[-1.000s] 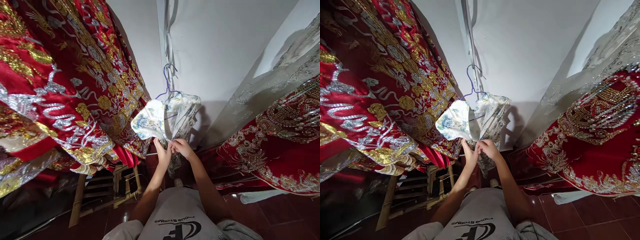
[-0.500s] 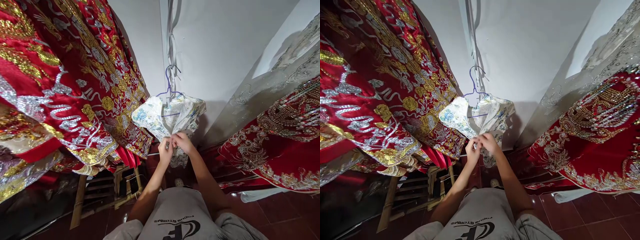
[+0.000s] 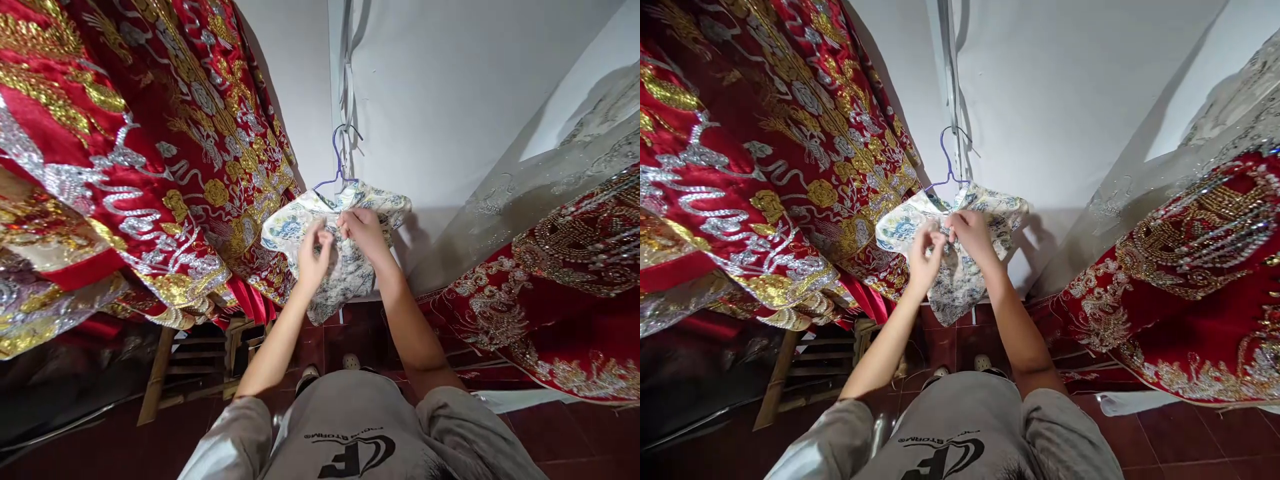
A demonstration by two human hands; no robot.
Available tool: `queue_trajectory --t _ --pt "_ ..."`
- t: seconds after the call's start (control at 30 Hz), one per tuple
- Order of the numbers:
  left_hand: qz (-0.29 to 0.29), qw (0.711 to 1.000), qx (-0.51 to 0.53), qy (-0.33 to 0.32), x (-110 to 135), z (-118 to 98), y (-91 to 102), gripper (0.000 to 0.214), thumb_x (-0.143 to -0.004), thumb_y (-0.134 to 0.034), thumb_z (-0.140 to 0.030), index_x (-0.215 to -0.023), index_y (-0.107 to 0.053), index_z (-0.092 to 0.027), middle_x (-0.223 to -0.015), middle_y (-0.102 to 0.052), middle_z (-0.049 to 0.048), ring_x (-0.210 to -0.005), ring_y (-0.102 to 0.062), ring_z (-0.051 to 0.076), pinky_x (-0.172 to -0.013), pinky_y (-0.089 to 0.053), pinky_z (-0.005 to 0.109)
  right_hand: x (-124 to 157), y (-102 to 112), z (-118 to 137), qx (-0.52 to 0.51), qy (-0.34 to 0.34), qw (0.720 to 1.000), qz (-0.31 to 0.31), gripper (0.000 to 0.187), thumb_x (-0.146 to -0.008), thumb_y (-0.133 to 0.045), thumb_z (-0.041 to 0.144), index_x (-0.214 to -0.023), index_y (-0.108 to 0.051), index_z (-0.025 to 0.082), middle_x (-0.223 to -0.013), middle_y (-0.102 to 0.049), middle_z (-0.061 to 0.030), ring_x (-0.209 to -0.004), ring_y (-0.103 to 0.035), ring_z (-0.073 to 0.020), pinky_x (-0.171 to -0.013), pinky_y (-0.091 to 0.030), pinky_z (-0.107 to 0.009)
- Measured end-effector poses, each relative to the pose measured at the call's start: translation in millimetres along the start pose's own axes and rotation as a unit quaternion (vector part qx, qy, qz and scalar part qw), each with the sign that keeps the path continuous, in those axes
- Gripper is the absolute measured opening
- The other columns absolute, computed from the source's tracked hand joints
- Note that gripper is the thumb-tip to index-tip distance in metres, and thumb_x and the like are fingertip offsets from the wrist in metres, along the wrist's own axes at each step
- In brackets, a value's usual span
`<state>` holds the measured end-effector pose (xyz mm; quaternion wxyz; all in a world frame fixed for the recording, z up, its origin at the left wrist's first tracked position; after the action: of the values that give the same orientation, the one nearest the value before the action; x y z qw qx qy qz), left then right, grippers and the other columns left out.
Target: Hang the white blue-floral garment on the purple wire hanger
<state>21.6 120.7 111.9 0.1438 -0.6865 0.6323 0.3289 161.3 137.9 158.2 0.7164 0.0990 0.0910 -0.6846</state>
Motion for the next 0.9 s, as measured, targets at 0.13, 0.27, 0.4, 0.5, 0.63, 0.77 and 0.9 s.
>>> queue_trajectory --t 0.13,0.27,0.4,0.5,0.63,0.77,0.9 --pt "0.019 0.987 -0.111 -0.113 -51 -65 1.6 0.022 -0.102 -0.054 -0.034 -0.103 -0.069 -0.018 -0.095 -0.073 0.0071 -0.087 -0.066 0.017 -0.082 -0.052 0.031 -4 5 9 0.059 0.045 0.997 -0.006 0.025 -0.087 -0.049 0.022 -0.065 -0.061 0.019 -0.046 -0.053 0.0047 -0.046 -0.046 -0.0104 -0.053 -0.036 -0.023" --pt "-0.007 0.982 -0.133 -0.133 -63 -83 17.0 0.023 -0.102 -0.055 -0.035 -0.092 -0.066 -0.018 -0.087 -0.071 0.0042 -0.083 -0.065 0.016 -0.078 -0.050 0.031 -9 6 -16 0.141 0.024 0.990 -0.006 0.027 -0.085 -0.050 0.020 -0.058 -0.058 0.019 -0.045 -0.052 0.0037 -0.045 -0.047 -0.0112 -0.052 -0.034 -0.024" --pt "-0.258 0.964 -0.030 -0.045 -40 -30 109.8 0.019 -0.099 -0.057 -0.036 -0.090 -0.061 -0.021 -0.094 -0.066 0.0013 -0.095 -0.062 0.016 -0.086 -0.047 0.034 12 1 -70 0.146 -0.043 0.987 0.045 0.029 -0.081 -0.051 0.020 -0.052 -0.056 0.019 -0.043 -0.051 0.0029 -0.044 -0.045 -0.0110 -0.052 -0.034 -0.025" --pt "-0.313 0.939 0.104 0.096 -5 50 141.1 0.033 -0.100 -0.049 -0.046 -0.076 -0.049 -0.022 -0.080 -0.059 0.0007 -0.085 -0.060 0.016 -0.081 -0.047 0.036 40 -5 -96 0.076 -0.074 0.992 0.074 0.028 -0.080 -0.051 0.024 -0.052 -0.056 0.020 -0.044 -0.051 0.0029 -0.046 -0.046 -0.0114 -0.053 -0.036 -0.024" --pt "-0.270 0.913 0.187 0.243 52 112 102.8 0.043 -0.089 -0.060 -0.054 -0.067 -0.041 -0.022 -0.061 -0.051 -0.0007 -0.065 -0.054 0.016 -0.067 -0.045 0.031 69 -9 -115 0.013 -0.103 0.990 0.091 0.025 -0.079 -0.050 0.027 -0.056 -0.056 0.020 -0.045 -0.050 0.0037 -0.046 -0.046 -0.0115 -0.052 -0.036 -0.024" --pt "-0.237 0.866 0.279 0.341 91 112 36.9 0.036 -0.073 -0.078 -0.045 -0.070 -0.053 -0.019 -0.067 -0.056 -0.0017 -0.065 -0.056 0.012 -0.067 -0.045 0.026 81 3 -130 0.061 -0.142 0.984 0.083 0.029 -0.084 -0.049 0.033 -0.060 -0.058 0.020 -0.048 -0.053 0.0022 -0.050 -0.050 -0.0138 -0.055 -0.038 -0.026" --pt "-0.068 0.916 0.286 0.272 72 48 -16.7 0.030 -0.080 -0.077 -0.047 -0.080 -0.067 -0.019 -0.083 -0.065 0.0023 -0.079 -0.061 0.016 -0.077 -0.048 0.028 75 31 -118 0.156 -0.113 0.981 0.018 0.039 -0.093 -0.049 0.052 -0.073 -0.062 0.022 -0.076 -0.068 -0.0042 -0.078 -0.062 -0.0209 -0.073 -0.046 -0.031"
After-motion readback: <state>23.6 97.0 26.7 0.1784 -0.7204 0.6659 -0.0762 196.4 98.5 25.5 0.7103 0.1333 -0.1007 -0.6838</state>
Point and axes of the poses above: each hand's wrist, its own x-axis away from the middle knuckle, its own y-axis out of the back of the hand, z = x × y, the point moved 10 cm from there along -x, towards the middle knuckle
